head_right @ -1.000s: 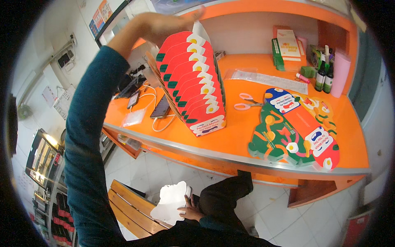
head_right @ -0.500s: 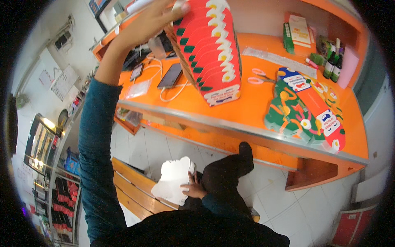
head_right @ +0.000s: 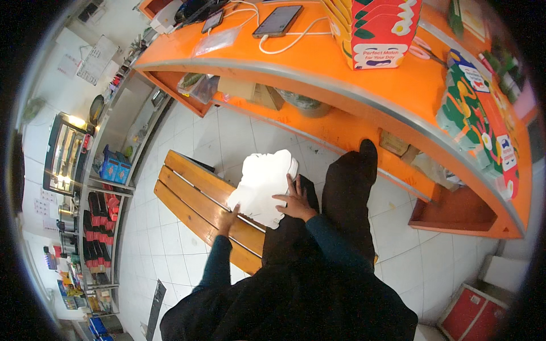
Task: The person folds flat-packed cardboard boxes into their final shape at a counter. They repeatedly pick up a flat box, fold the sides and flaps, and place the assembled box into a growing stack. The person also briefly handles a printed receipt and a smartphone on the counter.
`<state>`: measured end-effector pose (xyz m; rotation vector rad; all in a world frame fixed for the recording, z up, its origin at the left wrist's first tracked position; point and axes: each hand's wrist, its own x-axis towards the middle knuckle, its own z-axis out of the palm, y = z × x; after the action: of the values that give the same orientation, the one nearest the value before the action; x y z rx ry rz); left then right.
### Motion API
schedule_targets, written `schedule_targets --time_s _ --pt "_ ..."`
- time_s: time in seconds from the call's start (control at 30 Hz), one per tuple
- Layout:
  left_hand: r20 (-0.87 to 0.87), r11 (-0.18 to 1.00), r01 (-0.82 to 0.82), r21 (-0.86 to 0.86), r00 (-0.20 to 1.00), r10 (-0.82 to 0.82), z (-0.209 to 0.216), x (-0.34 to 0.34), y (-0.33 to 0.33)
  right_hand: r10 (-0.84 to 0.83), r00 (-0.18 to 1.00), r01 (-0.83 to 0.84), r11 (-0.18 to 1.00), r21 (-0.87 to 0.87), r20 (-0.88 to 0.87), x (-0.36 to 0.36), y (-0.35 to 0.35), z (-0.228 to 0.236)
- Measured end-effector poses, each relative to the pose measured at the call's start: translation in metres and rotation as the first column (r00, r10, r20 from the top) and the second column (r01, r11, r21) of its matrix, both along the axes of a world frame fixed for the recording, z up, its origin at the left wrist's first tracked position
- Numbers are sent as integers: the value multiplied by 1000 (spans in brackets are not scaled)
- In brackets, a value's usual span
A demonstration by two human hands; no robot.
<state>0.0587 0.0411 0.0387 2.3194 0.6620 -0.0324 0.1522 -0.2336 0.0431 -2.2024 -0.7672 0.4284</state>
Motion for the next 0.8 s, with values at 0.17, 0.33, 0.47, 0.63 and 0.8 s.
schedule_targets --time_s 0.17,0.33,0.47,0.63,0.8 --pt "-230 314 -345 -885 908 350 -46 -6 -22 -8 1000 7 1000 9 20 1 -10 -4" --pt "-116 166 -245 -955 825 553 -60 -2 -66 -89 990 74 988 135 108 -4 -16 -1" --pt "-73 125 -170 -977 829 555 -27 -13 -97 -369 919 386 777 497 -136 -16 -43 8" --pt "0 287 -108 -952 937 350 69 -28 -180 -484 700 697 302 651 -525 -38 -117 60" --pt "204 260 136 -956 944 260 96 -29 -219 -609 669 667 240 706 -425 -69 -191 95"
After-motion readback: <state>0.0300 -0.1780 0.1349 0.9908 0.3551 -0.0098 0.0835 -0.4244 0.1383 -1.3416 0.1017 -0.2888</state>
